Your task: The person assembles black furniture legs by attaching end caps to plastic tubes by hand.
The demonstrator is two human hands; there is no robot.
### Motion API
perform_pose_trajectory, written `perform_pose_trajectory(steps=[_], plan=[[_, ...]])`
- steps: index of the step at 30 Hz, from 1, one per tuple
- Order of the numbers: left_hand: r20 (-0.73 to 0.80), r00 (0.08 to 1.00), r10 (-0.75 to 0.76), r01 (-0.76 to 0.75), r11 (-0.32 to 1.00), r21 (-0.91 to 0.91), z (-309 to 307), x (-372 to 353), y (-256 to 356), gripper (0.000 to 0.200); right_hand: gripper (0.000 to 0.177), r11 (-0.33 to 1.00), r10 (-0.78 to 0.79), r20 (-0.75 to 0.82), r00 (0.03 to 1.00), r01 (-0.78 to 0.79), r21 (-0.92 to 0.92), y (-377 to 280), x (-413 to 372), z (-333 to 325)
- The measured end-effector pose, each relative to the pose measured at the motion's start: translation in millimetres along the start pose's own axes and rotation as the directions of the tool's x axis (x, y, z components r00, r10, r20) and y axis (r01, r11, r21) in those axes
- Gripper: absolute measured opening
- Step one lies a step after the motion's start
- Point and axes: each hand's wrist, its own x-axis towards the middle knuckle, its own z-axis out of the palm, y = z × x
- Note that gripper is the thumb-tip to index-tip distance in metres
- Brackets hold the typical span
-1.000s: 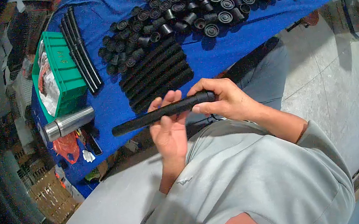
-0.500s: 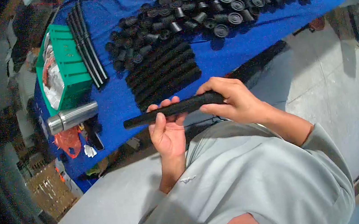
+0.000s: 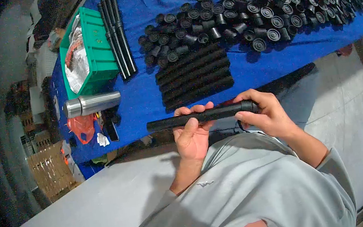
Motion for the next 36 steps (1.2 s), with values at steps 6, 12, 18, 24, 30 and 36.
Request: perform_pose_trajectory(steps=[6, 12, 18, 24, 30, 36], plan=[[-0.034, 0.998, -0.057, 0.054, 0.995, -0.084, 6.2, 8.7, 2.2, 0.029, 0.031, 0.839, -0.384, 0.027, 0.923, 0.361, -0.407, 6.7, 2.9, -8.1], [0.025, 0.997, -0.074, 0.076, 0.994, -0.079, -1.3, 12.0, 2.6, 0.025, 0.032, 0.996, -0.082, -0.013, 0.997, 0.081, -0.031, 0.3, -2.6, -6.7], [0.042, 0.997, -0.057, 0.059, 0.997, -0.041, 4.3, 9.7, 0.8, 0.028, 0.024, 0.999, -0.013, 0.002, 1.000, 0.013, -0.052, -2.6, -7.3, -5.7], [0.017, 0.998, -0.064, 0.065, 0.995, -0.070, 11.6, 9.8, -0.9, 0.029, 0.025, 0.981, -0.080, -0.045, 0.996, 0.070, -0.183, -3.1, -9.4, -7.2], [0.034, 0.993, -0.114, 0.117, 0.985, -0.130, 6.7, 13.0, 2.6, 0.030, 0.032, 0.853, -0.363, 0.018, 0.931, 0.340, -0.396, -7.9, -0.5, -10.8], [-0.017, 0.992, -0.128, 0.124, 0.981, -0.146, 9.9, 13.1, 2.2, 0.029, 0.035, 0.963, -0.183, -0.046, 0.982, 0.170, -0.211, -2.2, -7.8, -4.6]])
